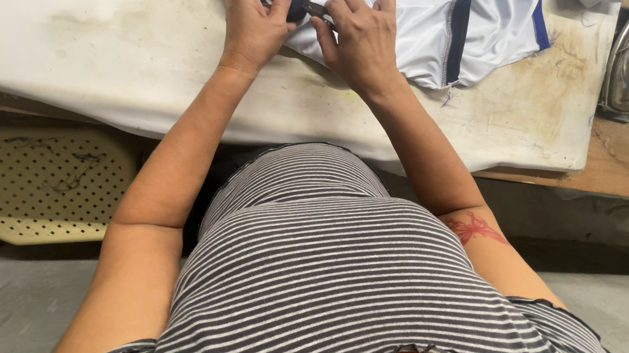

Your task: The person places a folded blue shirt into a clear plastic bag and sets it aside. Then, using small scissors, the person trims loose threads and excess fabric from the collar, sleeve, and hem of a white shirt with blue trim. The person repeatedly lifts and repositions the shirt to access different areas while cutting.

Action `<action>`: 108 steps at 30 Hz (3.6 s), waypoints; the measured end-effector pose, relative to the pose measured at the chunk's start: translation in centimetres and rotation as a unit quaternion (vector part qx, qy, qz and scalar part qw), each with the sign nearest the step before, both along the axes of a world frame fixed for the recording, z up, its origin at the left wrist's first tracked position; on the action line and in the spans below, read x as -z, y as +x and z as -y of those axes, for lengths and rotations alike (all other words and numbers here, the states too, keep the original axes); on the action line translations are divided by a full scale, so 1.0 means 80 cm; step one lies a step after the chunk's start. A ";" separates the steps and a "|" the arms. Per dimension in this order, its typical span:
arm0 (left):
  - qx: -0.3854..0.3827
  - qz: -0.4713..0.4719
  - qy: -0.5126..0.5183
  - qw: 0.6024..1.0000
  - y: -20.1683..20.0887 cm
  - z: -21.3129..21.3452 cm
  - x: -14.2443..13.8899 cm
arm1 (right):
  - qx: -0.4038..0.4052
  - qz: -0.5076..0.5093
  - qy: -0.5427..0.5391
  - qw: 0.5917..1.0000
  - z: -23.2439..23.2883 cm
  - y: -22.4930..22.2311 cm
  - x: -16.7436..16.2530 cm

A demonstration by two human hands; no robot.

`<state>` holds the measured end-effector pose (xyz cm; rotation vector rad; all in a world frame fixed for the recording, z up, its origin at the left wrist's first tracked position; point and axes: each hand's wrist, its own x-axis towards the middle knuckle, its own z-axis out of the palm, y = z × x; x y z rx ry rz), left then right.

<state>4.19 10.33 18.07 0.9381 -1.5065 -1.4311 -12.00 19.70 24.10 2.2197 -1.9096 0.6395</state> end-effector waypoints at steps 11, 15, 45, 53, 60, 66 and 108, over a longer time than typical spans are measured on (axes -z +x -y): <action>0.001 -0.024 0.011 1.000 -0.002 0.005 0.021 | -0.065 0.445 0.131 0.884 0.053 -0.020 0.058; 0.004 -0.049 -0.006 0.999 0.027 0.005 0.009 | 0.027 0.661 0.177 0.729 0.061 -0.023 0.062; 0.171 -0.044 -0.072 0.982 0.012 0.005 -0.018 | -0.003 0.646 0.134 0.751 0.048 -0.060 0.016; 0.135 0.009 -0.106 0.985 0.013 -0.012 -0.045 | 0.015 0.379 0.256 0.889 0.018 -0.073 -0.018; 0.127 0.038 -0.196 0.972 0.015 -0.012 -0.045 | 0.010 0.356 0.271 0.894 0.029 -0.060 -0.018; 0.130 0.046 -0.196 0.971 0.012 -0.008 -0.043 | 0.019 0.318 0.261 0.911 0.034 -0.072 -0.002; 0.266 0.078 -0.188 0.942 -0.014 -0.048 -0.048 | 0.043 0.486 0.173 0.855 -0.103 -0.060 0.020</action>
